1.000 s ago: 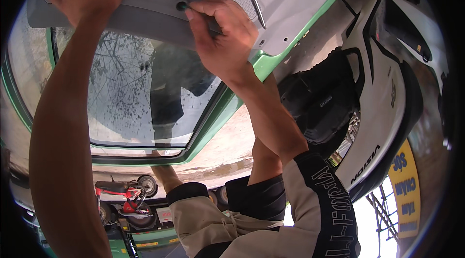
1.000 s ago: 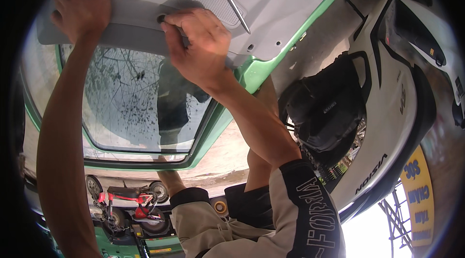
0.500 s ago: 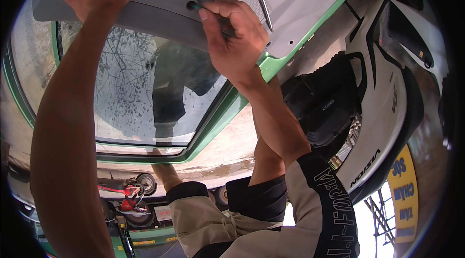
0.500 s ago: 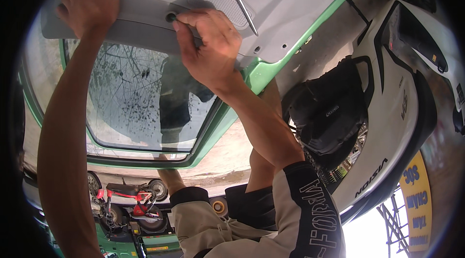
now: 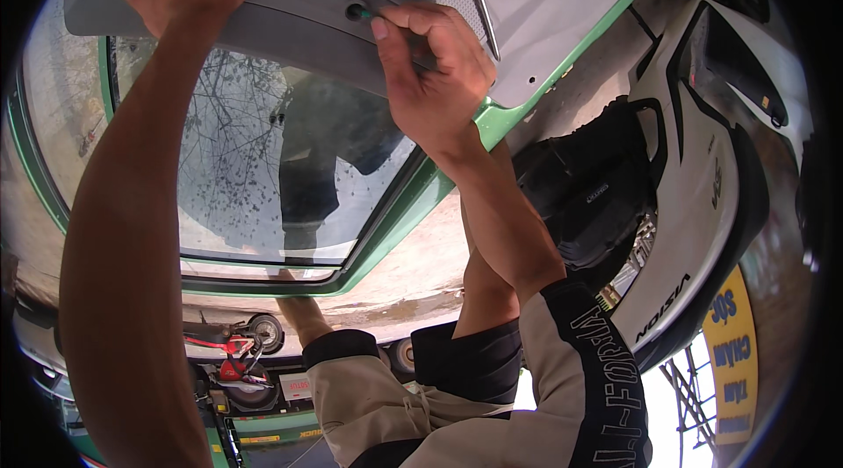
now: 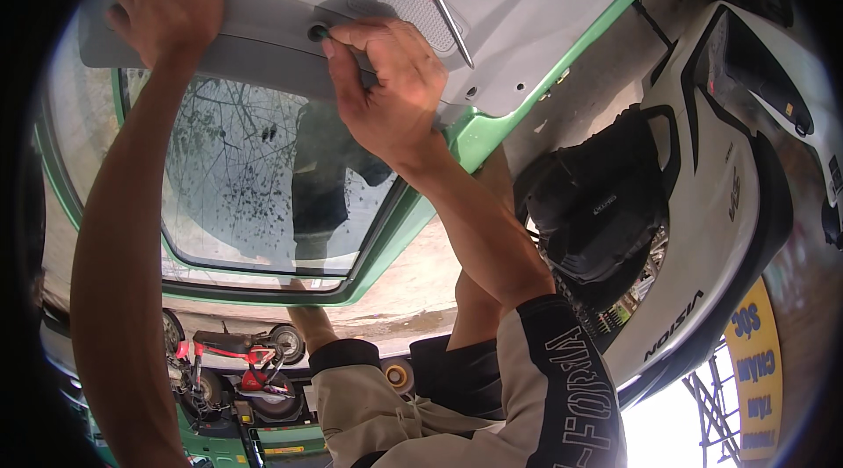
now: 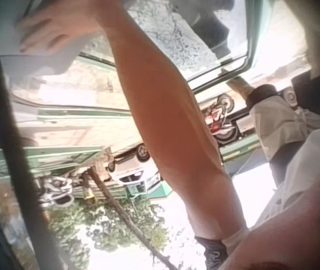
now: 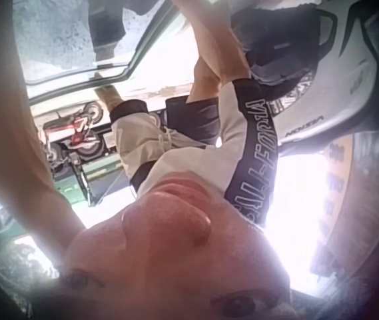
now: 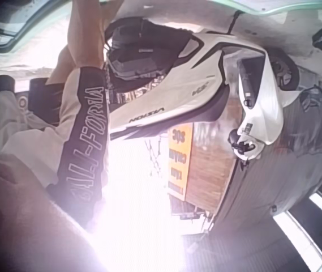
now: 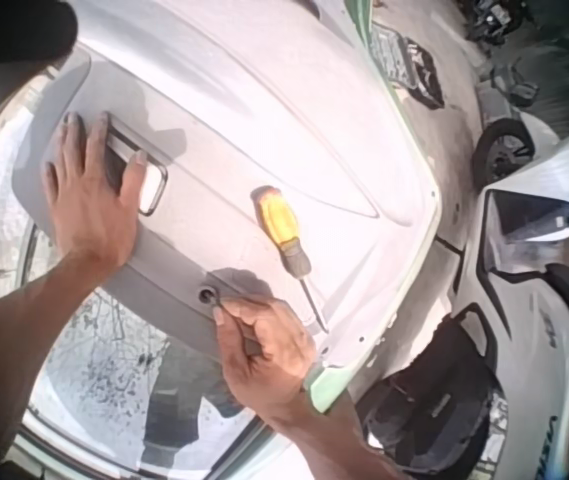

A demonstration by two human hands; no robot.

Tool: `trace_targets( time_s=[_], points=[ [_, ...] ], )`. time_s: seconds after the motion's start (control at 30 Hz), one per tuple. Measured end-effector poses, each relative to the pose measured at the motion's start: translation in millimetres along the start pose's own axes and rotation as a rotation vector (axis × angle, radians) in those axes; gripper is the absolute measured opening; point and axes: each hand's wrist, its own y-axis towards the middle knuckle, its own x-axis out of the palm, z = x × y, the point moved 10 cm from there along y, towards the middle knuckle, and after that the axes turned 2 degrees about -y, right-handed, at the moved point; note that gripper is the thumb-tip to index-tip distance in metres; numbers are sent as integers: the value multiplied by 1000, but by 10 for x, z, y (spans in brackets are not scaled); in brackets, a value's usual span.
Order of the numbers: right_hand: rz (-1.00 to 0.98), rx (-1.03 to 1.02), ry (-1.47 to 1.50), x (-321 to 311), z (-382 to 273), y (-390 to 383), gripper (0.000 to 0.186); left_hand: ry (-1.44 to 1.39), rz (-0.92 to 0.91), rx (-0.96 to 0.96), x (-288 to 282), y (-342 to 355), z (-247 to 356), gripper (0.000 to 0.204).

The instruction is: The person uses a screwdriver to remove screws from a car door panel and then pulls out a small plastic plug by hand.

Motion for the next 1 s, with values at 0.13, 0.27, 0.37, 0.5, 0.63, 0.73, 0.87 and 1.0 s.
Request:
trace_targets(
  time_s=[0.13, 0.27, 0.37, 0.5, 0.63, 0.73, 0.87, 1.0],
  points=[
    [6, -12, -3, -6, -29, 6, 15, 8, -4, -5, 6, 2, -12, 71],
    [-16, -56, -35, -1, -20, -1, 12, 2, -2, 0, 1, 5, -5, 70],
    [-2, -92, -38, -27, -36, 1, 12, -10, -2, -4, 4, -1, 14, 70],
    [-17, -53, -27, -33, -38, 8, 11, -15, 18, 12, 0, -8, 3, 69],
    [8, -114, -6, -19, -62, 13, 12, -57, 17, 31, 10, -11, -11, 69],
    [10, -113, -6, 34, -33, 16, 13, -67, 36, 34, -2, 0, -6, 70],
    [45, -132, 6, 77, -28, 27, 17, -17, 44, 38, 17, 2, -14, 70],
    [37, -147, -10, 93, -39, 28, 18, -33, 31, 25, 22, -5, -32, 70]
  ],
)
